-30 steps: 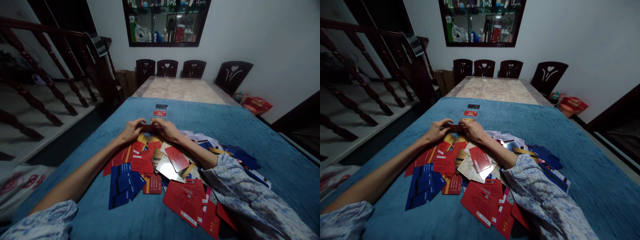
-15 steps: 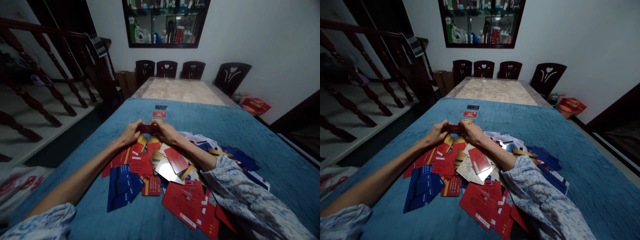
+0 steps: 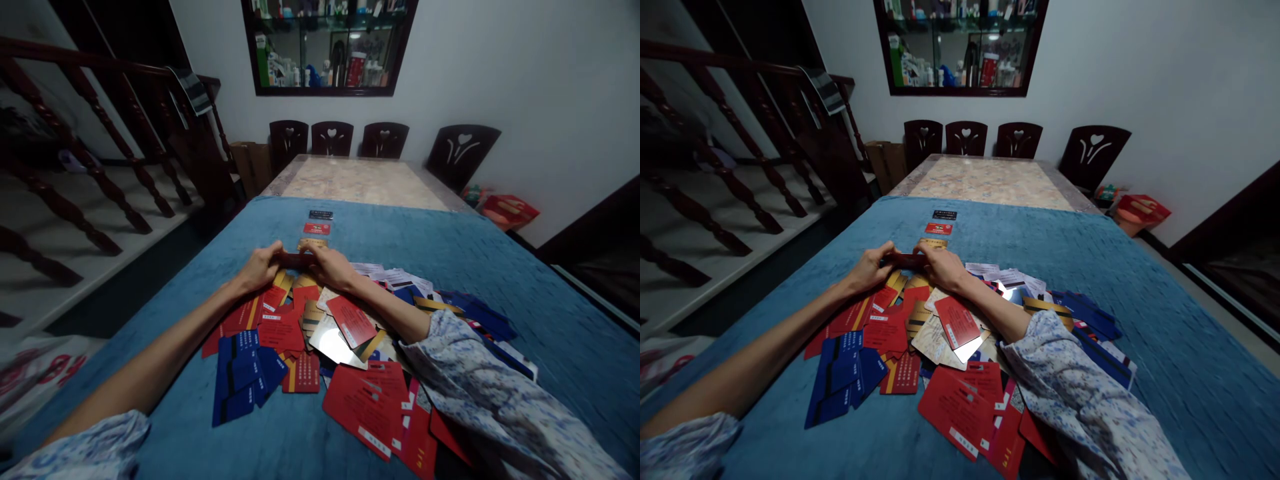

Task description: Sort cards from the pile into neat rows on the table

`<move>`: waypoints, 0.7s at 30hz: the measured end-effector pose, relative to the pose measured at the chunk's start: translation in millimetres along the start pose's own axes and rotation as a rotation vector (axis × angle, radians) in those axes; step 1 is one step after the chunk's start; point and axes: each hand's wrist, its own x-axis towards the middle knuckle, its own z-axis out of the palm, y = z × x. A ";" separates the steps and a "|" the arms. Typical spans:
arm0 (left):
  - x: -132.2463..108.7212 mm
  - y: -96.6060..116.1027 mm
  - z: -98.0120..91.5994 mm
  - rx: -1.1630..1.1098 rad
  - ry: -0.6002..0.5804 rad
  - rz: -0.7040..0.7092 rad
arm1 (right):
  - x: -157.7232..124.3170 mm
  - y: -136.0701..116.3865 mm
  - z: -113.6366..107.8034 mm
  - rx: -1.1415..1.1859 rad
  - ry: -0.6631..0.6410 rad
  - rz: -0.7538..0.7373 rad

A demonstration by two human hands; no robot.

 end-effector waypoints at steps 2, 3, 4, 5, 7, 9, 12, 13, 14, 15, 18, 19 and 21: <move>-0.4 -0.8 0.3 0.000 -0.001 0.003 | 0.4 1.2 0.8 -0.005 -0.009 0.004; -0.5 -1.1 0.5 -0.002 -0.006 0.004 | 0.5 2.0 1.3 -0.011 -0.011 0.007; -0.6 -1.3 0.6 -0.004 -0.013 0.004 | 0.7 2.7 1.9 -0.017 -0.011 0.011; -0.5 -1.3 0.6 -0.006 -0.022 0.002 | 1.0 3.4 2.6 -0.023 -0.011 0.015; 0.0 -0.7 0.5 0.004 -0.037 -0.009 | 1.8 4.7 4.1 -0.028 -0.007 0.017; 1.2 0.3 0.3 0.035 -0.041 -0.029 | 3.4 6.1 5.8 -0.017 0.003 -0.003; 4.4 1.3 0.7 0.068 -0.029 -0.042 | 6.2 8.7 7.8 0.010 0.035 -0.067; 5.9 1.3 1.2 0.064 -0.028 -0.039 | 7.0 9.5 8.0 0.013 0.047 -0.085; 7.5 1.2 1.8 0.055 -0.028 -0.037 | 7.6 10.3 7.9 0.012 0.058 -0.096; 9.4 1.0 2.3 0.044 -0.029 -0.035 | 8.1 10.9 7.5 0.007 0.066 -0.099; 16.6 0.6 2.9 0.004 -0.033 -0.033 | 8.7 12.2 4.1 -0.028 0.077 -0.064; 19.4 0.5 2.5 -0.007 -0.035 -0.032 | 9.0 12.7 2.7 -0.045 0.076 -0.046; 25.5 0.4 0.9 -0.013 -0.049 -0.026 | 10.0 14.5 -0.2 -0.075 0.081 -0.014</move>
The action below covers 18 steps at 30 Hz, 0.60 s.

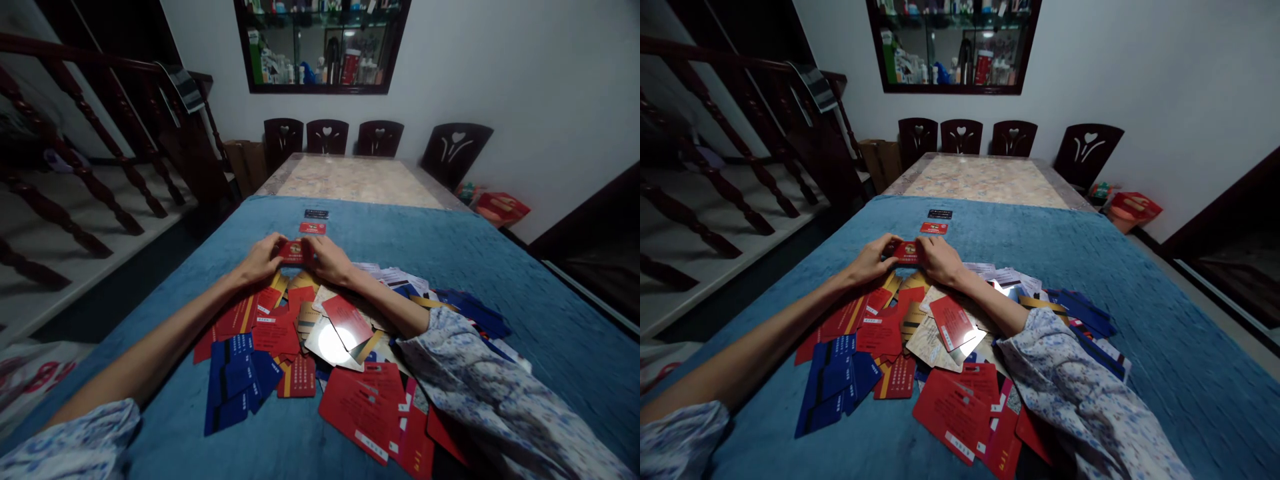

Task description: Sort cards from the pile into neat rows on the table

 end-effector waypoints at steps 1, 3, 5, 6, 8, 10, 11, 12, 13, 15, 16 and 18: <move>3.1 0.0 -1.1 0.008 -0.009 0.006 | 0.9 1.7 -1.1 -0.009 0.009 0.006; 9.4 -0.5 -3.1 0.035 -0.026 0.028 | 3.2 6.3 -3.1 -0.013 0.036 -0.004; 15.7 -1.4 -3.8 0.057 -0.036 0.058 | 6.1 12.1 -5.3 -0.011 0.048 -0.022; 18.9 -1.9 -3.7 0.066 -0.037 0.073 | 7.8 15.2 -6.7 -0.015 0.044 -0.026; 25.7 -3.0 -2.6 0.088 -0.032 0.096 | 11.5 21.3 -10.5 -0.034 0.021 -0.025; 33.5 -4.1 -1.3 0.111 -0.034 0.115 | 16.0 27.0 -14.9 -0.053 0.003 -0.022; 37.8 -4.7 -0.8 0.121 -0.037 0.124 | 18.4 29.9 -17.2 -0.060 -0.004 -0.023; 42.4 -5.4 -0.3 0.129 -0.042 0.132 | 21.0 32.8 -19.2 -0.068 -0.010 -0.021; 47.3 -6.3 0.0 0.137 -0.048 0.139 | 23.6 36.0 -21.0 -0.076 -0.016 -0.013; 58.0 -8.5 0.4 0.159 -0.054 0.147 | 28.9 42.8 -23.7 -0.101 -0.025 0.007; 63.7 -9.8 0.6 0.172 -0.057 0.148 | 31.6 46.5 -24.6 -0.116 -0.026 0.015; 75.2 -12.7 1.4 0.197 -0.078 0.146 | 37.0 54.3 -25.8 -0.144 -0.016 0.016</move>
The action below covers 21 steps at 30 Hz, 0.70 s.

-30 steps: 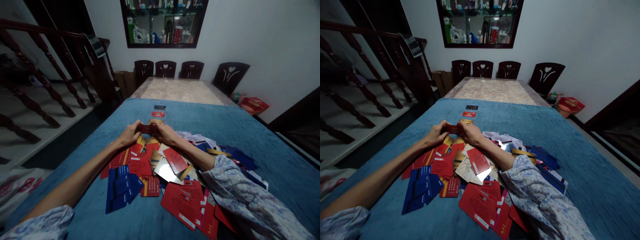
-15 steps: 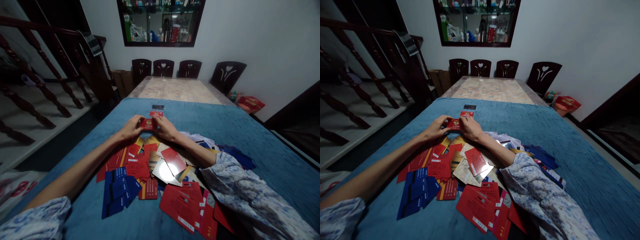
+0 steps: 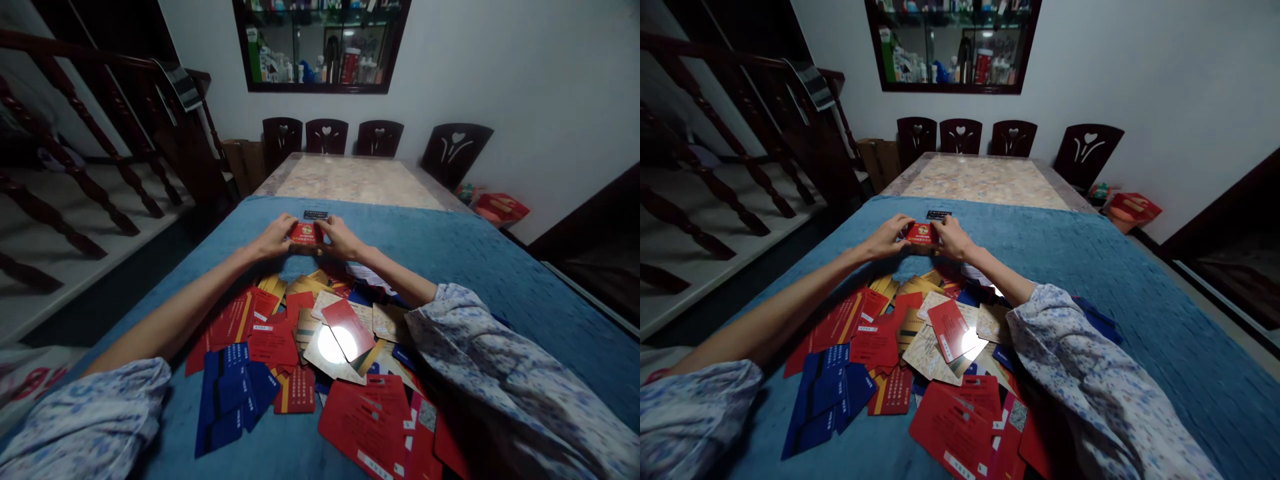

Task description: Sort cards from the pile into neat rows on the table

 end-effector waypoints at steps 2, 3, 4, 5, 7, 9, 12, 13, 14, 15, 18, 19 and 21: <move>10.9 -4.5 1.4 0.017 -0.015 -0.010 | 5.6 7.6 0.0 -0.016 0.011 -0.005; 16.1 -6.7 2.5 0.026 -0.019 -0.015 | 8.6 11.2 0.0 -0.022 0.009 -0.002; 21.2 -8.8 3.7 0.039 -0.026 -0.019 | 11.7 14.7 0.0 -0.026 0.002 0.006; 26.0 -10.9 5.2 0.053 -0.035 -0.022 | 14.9 17.9 0.0 -0.030 -0.012 0.016; 34.7 -15.1 8.7 0.076 -0.047 -0.033 | 21.7 24.0 0.3 -0.039 -0.040 0.036; 42.3 -19.3 12.5 0.085 -0.055 -0.049 | 28.3 29.0 1.0 -0.039 -0.062 0.042; 51.7 -26.0 18.4 0.086 -0.079 -0.065 | 36.5 33.6 2.8 -0.040 -0.086 0.056; 54.5 -28.1 20.2 0.091 -0.088 -0.072 | 38.6 34.3 3.4 -0.043 -0.094 0.067; 57.0 -30.0 21.8 0.097 -0.096 -0.082 | 40.5 34.7 4.1 -0.048 -0.102 0.079; 59.4 -31.6 23.2 0.104 -0.103 -0.091 | 42.2 35.0 4.7 -0.055 -0.110 0.093; 65.3 -33.9 26.1 0.121 -0.124 -0.114 | 46.6 36.3 6.6 -0.078 -0.133 0.116; 67.0 -33.9 26.8 0.123 -0.130 -0.117 | 47.9 37.1 7.3 -0.089 -0.147 0.122; 70.1 -33.3 28.2 0.134 -0.148 -0.122 | 50.3 38.9 8.7 -0.110 -0.178 0.134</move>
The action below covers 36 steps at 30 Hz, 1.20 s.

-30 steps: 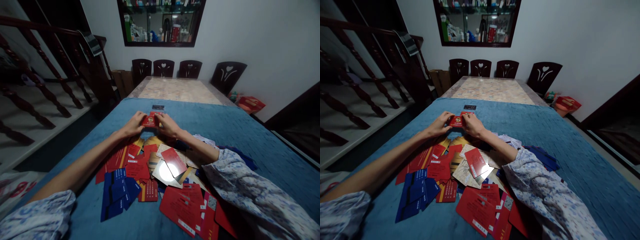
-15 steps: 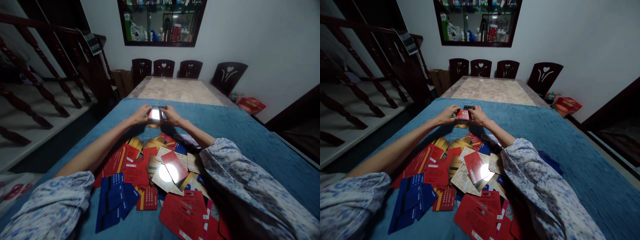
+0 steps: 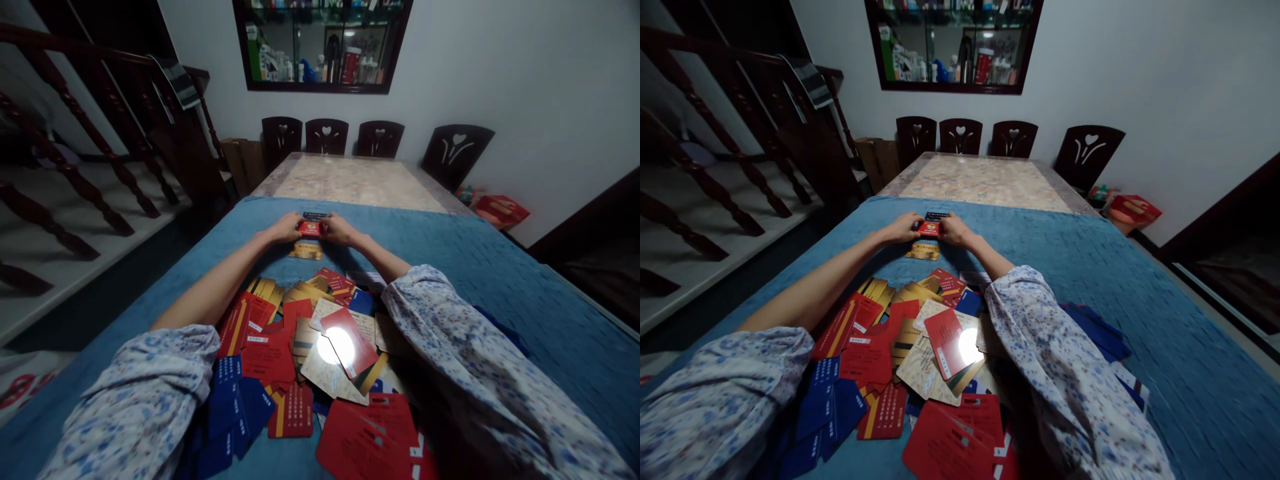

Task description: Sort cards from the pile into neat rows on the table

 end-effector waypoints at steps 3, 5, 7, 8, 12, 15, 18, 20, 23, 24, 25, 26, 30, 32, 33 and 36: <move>4.3 1.6 1.7 0.015 -0.039 -0.014 | 3.0 1.6 1.6 -0.011 -0.030 0.008; 6.7 1.5 2.7 0.004 -0.063 -0.027 | 3.8 1.8 2.0 -0.010 -0.041 0.006; 8.4 0.6 3.1 -0.011 -0.078 -0.041 | 3.9 1.2 1.8 -0.011 -0.054 0.007; 8.9 0.1 3.1 -0.014 -0.085 -0.046 | 3.7 0.7 1.3 -0.011 -0.061 0.008; 10.2 -1.2 1.9 0.006 -0.134 -0.064 | 2.3 -1.9 -2.1 -0.005 -0.084 0.012; 11.4 -0.4 1.1 0.018 -0.169 -0.087 | 1.2 -4.1 -5.5 0.002 -0.095 0.017; 12.4 1.3 0.4 0.029 -0.191 -0.112 | 0.6 -6.0 -8.1 0.010 -0.103 0.021; 12.4 2.5 0.0 0.035 -0.193 -0.121 | 0.4 -6.9 -9.1 0.012 -0.108 0.023; 11.5 4.3 -0.5 0.032 -0.177 -0.118 | 0.3 -7.7 -10.0 0.009 -0.113 0.024; 11.2 4.8 -0.5 0.033 -0.169 -0.115 | 0.2 -7.8 -10.2 0.008 -0.113 0.023; 11.0 5.4 -0.4 0.035 -0.163 -0.111 | 0.1 -7.9 -10.4 0.007 -0.113 0.022; 10.8 5.8 -0.1 0.039 -0.160 -0.106 | -0.1 -8.0 -10.6 0.006 -0.113 0.021; 10.1 6.0 2.3 0.033 -0.136 -0.101 | -1.1 -8.4 -11.1 0.005 -0.110 0.017; 8.6 4.7 3.8 0.005 -0.084 -0.101 | -1.6 -8.0 -11.1 0.007 -0.108 0.019; 7.5 3.9 4.5 -0.011 -0.058 -0.100 | -1.9 -7.6 -11.0 0.010 -0.108 0.017; 2.6 1.9 5.5 -0.045 -0.013 -0.101 | -2.6 -5.7 -10.2 0.019 -0.100 0.013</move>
